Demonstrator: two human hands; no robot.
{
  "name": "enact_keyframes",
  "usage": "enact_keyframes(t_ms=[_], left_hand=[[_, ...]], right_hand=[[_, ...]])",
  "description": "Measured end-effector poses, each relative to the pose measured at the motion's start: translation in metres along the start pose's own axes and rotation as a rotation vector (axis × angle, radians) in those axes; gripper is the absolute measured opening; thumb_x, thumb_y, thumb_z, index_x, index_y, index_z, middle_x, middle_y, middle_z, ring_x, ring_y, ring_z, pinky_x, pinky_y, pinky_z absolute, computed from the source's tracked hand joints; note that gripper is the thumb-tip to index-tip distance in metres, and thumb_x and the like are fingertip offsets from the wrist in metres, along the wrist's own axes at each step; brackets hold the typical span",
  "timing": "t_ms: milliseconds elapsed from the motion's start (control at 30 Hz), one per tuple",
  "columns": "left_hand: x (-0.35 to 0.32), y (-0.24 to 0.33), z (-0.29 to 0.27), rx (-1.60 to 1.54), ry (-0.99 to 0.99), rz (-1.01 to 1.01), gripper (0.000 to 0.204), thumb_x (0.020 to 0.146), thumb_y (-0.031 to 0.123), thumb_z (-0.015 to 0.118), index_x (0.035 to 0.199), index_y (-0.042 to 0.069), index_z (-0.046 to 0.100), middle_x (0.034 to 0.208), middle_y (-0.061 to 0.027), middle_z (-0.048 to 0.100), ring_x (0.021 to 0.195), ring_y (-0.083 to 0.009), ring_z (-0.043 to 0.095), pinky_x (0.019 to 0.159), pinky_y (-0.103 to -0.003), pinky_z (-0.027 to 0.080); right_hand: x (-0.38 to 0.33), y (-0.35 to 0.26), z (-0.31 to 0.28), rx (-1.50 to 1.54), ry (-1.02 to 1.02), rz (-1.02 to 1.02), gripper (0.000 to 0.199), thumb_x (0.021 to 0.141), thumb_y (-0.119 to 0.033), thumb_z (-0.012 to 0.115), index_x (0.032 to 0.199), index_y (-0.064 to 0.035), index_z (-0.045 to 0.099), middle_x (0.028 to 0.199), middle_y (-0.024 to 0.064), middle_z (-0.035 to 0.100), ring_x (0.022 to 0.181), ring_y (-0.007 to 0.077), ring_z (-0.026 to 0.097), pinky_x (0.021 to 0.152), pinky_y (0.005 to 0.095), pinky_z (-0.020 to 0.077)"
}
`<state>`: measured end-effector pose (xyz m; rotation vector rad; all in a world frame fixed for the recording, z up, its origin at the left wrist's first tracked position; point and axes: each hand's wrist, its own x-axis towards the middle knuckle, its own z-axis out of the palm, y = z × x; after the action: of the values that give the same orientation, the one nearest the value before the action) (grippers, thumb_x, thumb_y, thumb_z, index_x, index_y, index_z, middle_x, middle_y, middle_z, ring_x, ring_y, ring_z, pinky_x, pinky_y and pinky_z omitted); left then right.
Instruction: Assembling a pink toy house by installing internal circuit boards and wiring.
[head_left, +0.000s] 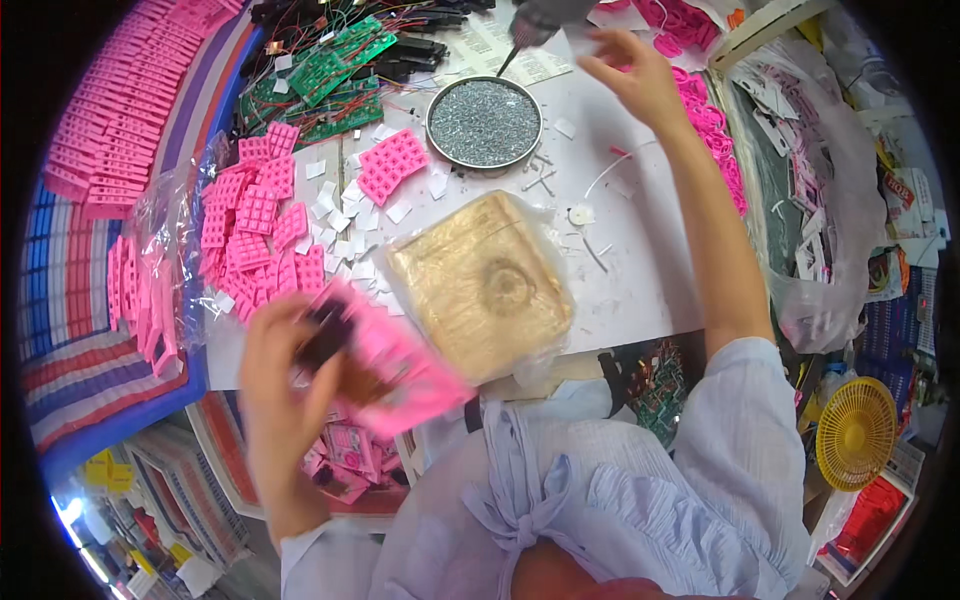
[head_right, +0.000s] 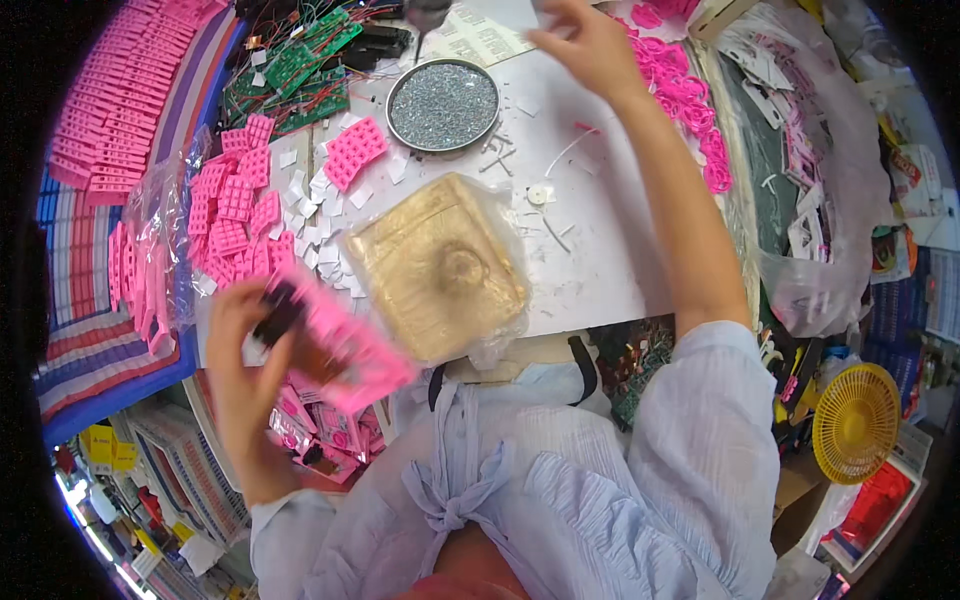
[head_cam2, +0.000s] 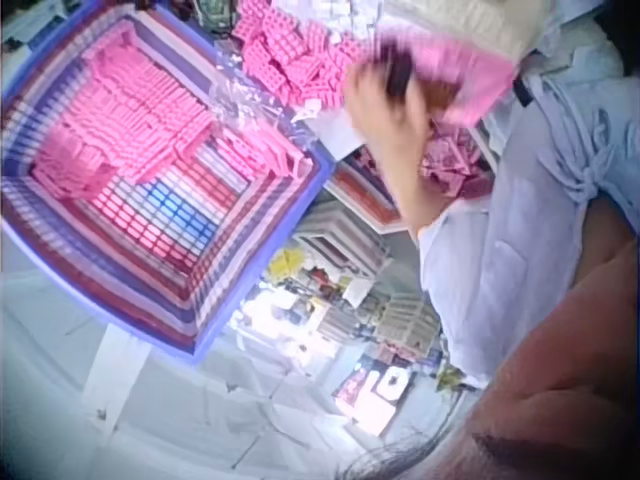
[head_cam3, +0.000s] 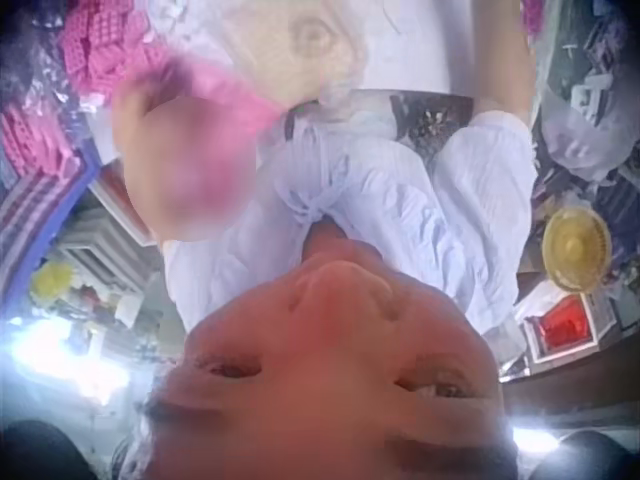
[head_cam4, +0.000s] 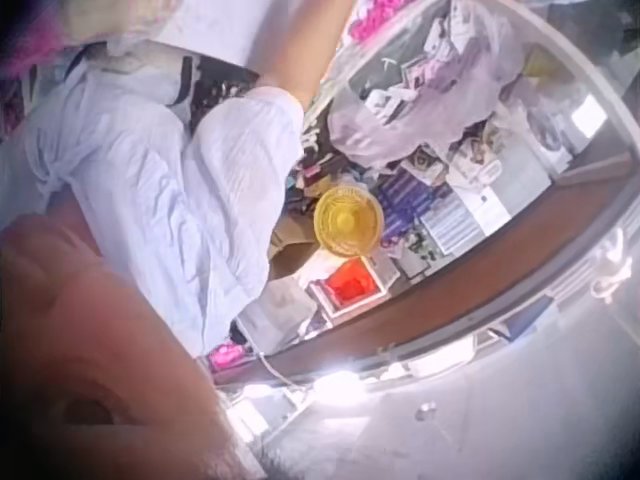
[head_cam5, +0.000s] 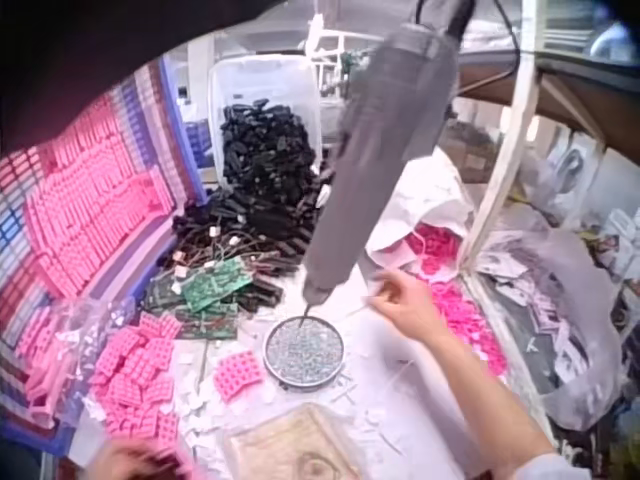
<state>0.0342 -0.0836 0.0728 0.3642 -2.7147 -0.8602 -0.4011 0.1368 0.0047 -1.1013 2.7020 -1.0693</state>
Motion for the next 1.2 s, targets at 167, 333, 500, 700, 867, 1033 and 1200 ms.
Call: enact_keyframes(t_ms=[167,333,500,700,867,1033,1200], left_hand=[[-0.084,0.003,-0.076,0.316,-0.250,-0.296,0.048,0.076,0.012,0.076,0.119,0.001,0.060,0.131,-0.0199,0.058,0.123,-0.0369,0.055,0.104,-0.043,0.043],[-0.073,-0.005,-0.019,-0.206,-0.152,-0.451,0.042,0.085,0.005,0.071,0.125,-0.002,0.060,0.109,-0.0152,0.069,0.092,-0.0248,0.069,0.080,-0.034,0.055],[-0.013,0.024,0.079,-1.324,-0.302,-0.670,0.039,0.104,0.014,0.055,0.140,-0.001,0.048,0.103,-0.0119,0.071,0.080,-0.0145,0.070,0.065,-0.025,0.056],[0.006,0.018,0.124,-1.368,-0.487,-0.527,0.045,0.105,0.017,0.057,0.144,0.002,0.042,0.094,-0.0107,0.071,0.074,-0.0131,0.068,0.061,-0.026,0.054],[0.010,0.036,0.122,-1.069,-0.408,-0.507,0.048,0.100,0.016,0.065,0.140,0.002,0.043,0.084,-0.0069,0.069,0.064,-0.0143,0.064,0.059,-0.027,0.052],[0.004,0.021,0.134,-0.141,-0.144,0.031,0.053,0.084,0.020,0.077,0.130,0.003,0.056,0.110,-0.0130,0.066,0.095,-0.0271,0.065,0.078,-0.039,0.052],[-0.008,0.018,0.149,0.146,-0.276,0.278,0.061,0.078,0.038,0.078,0.127,0.005,0.063,0.134,-0.0147,0.058,0.129,-0.0302,0.051,0.105,-0.056,0.037]], right_hand=[[0.011,0.093,0.018,-0.714,0.308,-0.106,0.039,0.085,-0.033,0.073,0.116,-0.0094,0.069,0.097,0.0098,0.071,0.094,0.0302,0.069,0.078,0.0419,0.0557],[-0.034,0.034,0.032,-0.245,0.372,-0.179,0.027,0.086,-0.019,0.071,0.111,-0.0094,0.072,0.093,0.0064,0.072,0.079,0.0261,0.069,0.070,0.0382,0.0547],[-0.163,-0.092,0.059,0.254,-0.042,-0.525,0.037,0.080,-0.001,0.070,0.117,-0.0076,0.072,0.105,0.0095,0.073,0.069,0.0176,0.064,0.062,0.0304,0.0525],[-0.212,-0.136,0.044,0.560,-0.177,-0.341,0.038,0.080,-0.005,0.076,0.118,-0.0028,0.069,0.107,0.0115,0.072,0.067,0.0241,0.063,0.060,0.0314,0.0522],[-0.199,-0.120,0.055,0.344,-0.324,-0.157,0.021,0.082,-0.008,0.075,0.102,-0.0032,0.068,0.089,0.0103,0.068,0.067,0.0274,0.064,0.058,0.0331,0.0516],[-0.176,-0.112,0.075,-0.102,-0.177,-0.417,0.014,0.081,-0.014,0.074,0.083,-0.0069,0.062,0.075,0.0086,0.065,0.069,0.0291,0.062,0.058,0.0435,0.0497],[-0.161,-0.127,0.077,-0.334,-0.408,-0.317,0.017,0.079,-0.021,0.074,0.086,-0.0087,0.066,0.071,0.0109,0.067,0.069,0.0320,0.066,0.060,0.0452,0.0525]])
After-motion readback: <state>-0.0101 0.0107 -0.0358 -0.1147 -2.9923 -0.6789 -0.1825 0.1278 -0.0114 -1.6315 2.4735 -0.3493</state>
